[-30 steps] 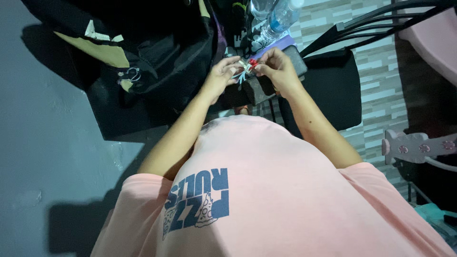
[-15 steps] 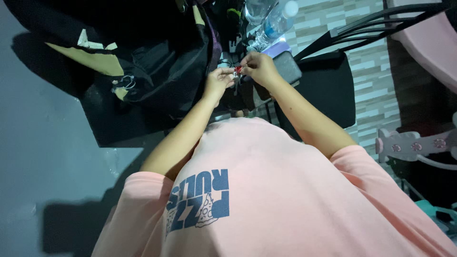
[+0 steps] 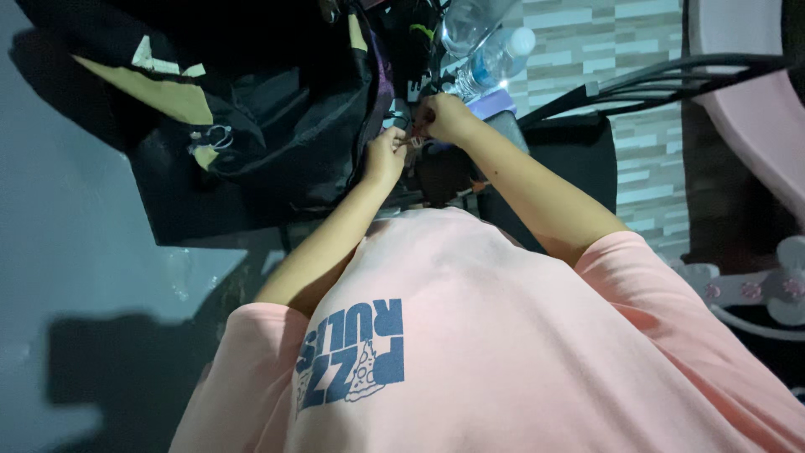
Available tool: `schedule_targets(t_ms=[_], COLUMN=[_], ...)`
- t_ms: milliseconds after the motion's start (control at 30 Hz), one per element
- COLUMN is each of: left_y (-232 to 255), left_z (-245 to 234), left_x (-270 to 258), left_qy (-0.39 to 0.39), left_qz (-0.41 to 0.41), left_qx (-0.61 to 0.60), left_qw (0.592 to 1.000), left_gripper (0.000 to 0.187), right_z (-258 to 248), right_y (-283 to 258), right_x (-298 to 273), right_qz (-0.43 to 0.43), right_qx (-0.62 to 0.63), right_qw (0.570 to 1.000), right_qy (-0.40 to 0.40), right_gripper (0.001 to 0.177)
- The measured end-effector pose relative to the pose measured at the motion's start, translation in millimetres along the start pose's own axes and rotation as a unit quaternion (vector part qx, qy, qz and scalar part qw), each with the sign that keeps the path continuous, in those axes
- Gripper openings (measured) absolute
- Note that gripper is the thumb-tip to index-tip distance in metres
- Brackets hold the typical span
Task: The person unzips a purple backpack on a table and removes a laptop, a wallet, a water bottle and small items, arranging them on the table. They then place items back into the backpack compartments and zip them closed.
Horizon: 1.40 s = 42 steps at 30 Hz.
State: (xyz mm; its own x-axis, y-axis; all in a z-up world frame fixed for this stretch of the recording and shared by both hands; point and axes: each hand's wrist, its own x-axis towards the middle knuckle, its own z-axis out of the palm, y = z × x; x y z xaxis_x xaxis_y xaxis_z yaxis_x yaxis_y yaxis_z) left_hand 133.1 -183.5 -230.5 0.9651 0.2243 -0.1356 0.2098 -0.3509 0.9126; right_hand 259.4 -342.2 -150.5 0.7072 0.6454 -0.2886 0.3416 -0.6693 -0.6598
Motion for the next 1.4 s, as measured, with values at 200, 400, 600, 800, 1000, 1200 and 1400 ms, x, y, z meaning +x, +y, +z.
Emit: schedule_targets(t_ms=[200,400,600,800,1000,1200,1400], left_y=[41.5,70.9,67.3,53.2,37.9,33.9,71.3], left_z=[-14.6,-20.5,-14.9,-7.5,-0.8,-1.3,-21.3], left_x=[-13.8,-21.4,-18.6,-17.7,-10.6,-6.8,-6.9], left_qy=[0.038,0.020,0.015,0.021,0.017,-0.004,0.004], left_qz=[0.064,0.061,0.057,0.064,0.070,0.082,0.123], left_qx=[0.077,0.194,0.226,0.225,0.265,0.317,0.319], left_qw=[0.994,0.979,0.972,0.972,0.962,0.945,0.940], left_gripper=[0.024,0.026,0.019,0.008,0.009,0.009,0.013], right_z=[3.2,3.2,3.0,-0.1,-10.6,-11.6,-2.4], right_y=[6.4,8.8,3.1,-10.8,-34.4,-30.6,-0.8], right_x=[9.3,15.9,12.6,5.7,0.8,2.8,21.4], right_qz=[0.009,-0.060,-0.104,-0.169,-0.090,-0.208,-0.187], right_qx=[-0.017,-0.053,-0.044,-0.148,-0.189,-0.238,-0.182], right_qw=[1.000,0.995,0.991,0.973,0.976,0.948,0.963], right_qy=[-0.020,-0.055,-0.067,-0.043,-0.058,0.029,-0.073], right_gripper=[0.024,0.022,0.023,0.015,0.046,0.037,0.030])
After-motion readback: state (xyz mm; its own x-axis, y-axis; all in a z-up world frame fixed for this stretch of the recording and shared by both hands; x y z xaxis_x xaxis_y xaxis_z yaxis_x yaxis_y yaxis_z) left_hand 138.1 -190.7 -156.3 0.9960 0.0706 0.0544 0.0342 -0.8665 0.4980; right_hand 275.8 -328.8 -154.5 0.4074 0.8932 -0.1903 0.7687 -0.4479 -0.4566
